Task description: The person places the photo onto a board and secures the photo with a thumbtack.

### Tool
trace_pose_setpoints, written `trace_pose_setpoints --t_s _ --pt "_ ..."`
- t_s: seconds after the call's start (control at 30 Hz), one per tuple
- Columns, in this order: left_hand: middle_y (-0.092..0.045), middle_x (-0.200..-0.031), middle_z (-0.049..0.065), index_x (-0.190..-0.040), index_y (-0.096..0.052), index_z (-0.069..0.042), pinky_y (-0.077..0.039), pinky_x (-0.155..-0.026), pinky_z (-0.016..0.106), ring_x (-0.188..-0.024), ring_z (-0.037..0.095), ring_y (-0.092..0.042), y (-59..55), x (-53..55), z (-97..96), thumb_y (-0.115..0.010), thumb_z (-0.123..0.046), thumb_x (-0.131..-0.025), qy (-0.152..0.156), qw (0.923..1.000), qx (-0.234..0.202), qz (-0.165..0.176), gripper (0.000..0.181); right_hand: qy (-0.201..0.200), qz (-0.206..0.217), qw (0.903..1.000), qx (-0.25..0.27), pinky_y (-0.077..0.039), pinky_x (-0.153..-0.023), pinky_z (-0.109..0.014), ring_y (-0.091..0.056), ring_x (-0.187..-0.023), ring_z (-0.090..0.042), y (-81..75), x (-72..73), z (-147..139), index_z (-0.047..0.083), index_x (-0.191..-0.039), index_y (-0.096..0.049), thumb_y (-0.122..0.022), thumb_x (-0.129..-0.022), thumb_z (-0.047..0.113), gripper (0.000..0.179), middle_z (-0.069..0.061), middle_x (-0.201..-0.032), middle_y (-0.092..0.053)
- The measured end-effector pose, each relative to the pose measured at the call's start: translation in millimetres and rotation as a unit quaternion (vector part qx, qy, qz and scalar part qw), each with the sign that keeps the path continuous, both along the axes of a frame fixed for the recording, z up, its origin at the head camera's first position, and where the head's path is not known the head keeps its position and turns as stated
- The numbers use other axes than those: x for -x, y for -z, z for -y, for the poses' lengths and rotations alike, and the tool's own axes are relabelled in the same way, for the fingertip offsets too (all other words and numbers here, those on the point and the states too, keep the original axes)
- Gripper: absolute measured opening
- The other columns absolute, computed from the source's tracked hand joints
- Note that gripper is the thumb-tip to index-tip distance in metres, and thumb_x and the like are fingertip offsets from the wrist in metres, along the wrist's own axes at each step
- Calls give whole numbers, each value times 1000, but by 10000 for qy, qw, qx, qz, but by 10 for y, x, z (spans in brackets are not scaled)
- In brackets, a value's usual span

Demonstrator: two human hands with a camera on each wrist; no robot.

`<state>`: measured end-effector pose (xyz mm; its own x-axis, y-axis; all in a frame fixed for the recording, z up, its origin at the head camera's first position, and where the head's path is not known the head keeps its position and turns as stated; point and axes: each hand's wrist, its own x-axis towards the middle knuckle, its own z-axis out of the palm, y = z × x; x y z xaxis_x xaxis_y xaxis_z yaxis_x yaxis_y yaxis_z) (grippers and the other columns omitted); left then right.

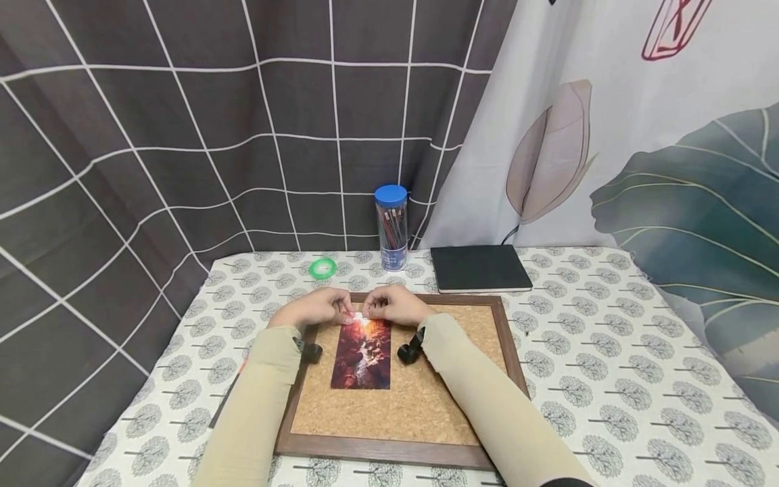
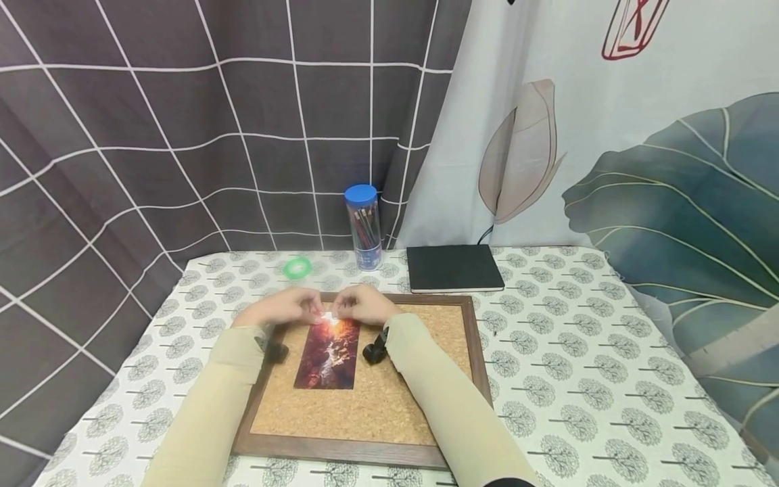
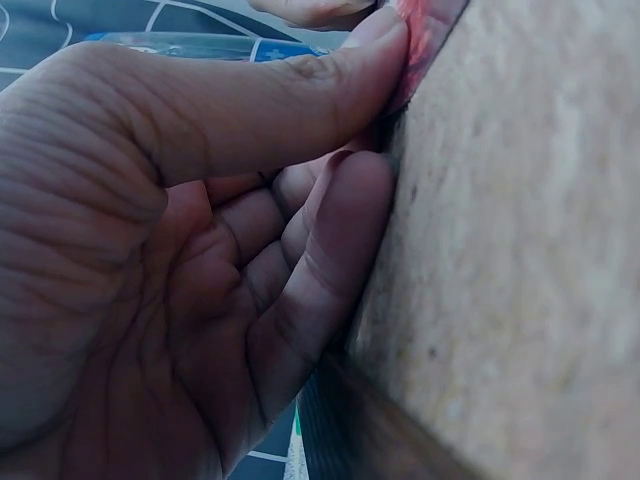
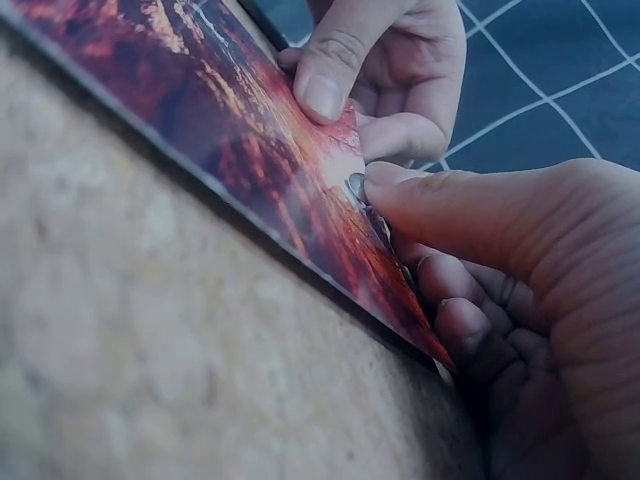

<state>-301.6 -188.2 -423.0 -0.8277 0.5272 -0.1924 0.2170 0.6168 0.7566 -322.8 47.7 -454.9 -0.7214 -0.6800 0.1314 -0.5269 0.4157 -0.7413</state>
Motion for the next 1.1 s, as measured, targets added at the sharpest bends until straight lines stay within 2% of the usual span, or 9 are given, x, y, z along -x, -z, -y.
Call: trace_pose_setpoints --t_s 0.57,0.93,1.1 --pt "-64 -89 5 -91 -67 -9 -47 -79 36 -83 21 -58 23 -7 -1 -80 -12 -84 -64 9999 -105 81 15 139 72 9997 -213 -48 -76 -27 -59 -80 -9 -51 -37 19 18 -93 -75 -74 -90 16 4 8 -85 -68" --pt "-63 -88 4 -91 -66 -9 -47 -78 36 -82 21 -57 25 -4 10 -80 -13 -84 -36 10000 -55 17 15 87 -26 9998 -200 -48 -76 -27 -59 -80 -8 -59 -36 32 17 -93 -75 -74 -90 15 4 8 -87 -69" --pt "-63 -87 3 -91 -66 -9 -47 -78 36 -82 20 -56 27 2 -4 -80 -12 -85 -14 10000 -37 -8 15 70 58 9999 -108 -48 -77 -27 -59 -81 -9 -53 -35 8 15 -93 -75 -74 -90 18 4 9 -87 -69"
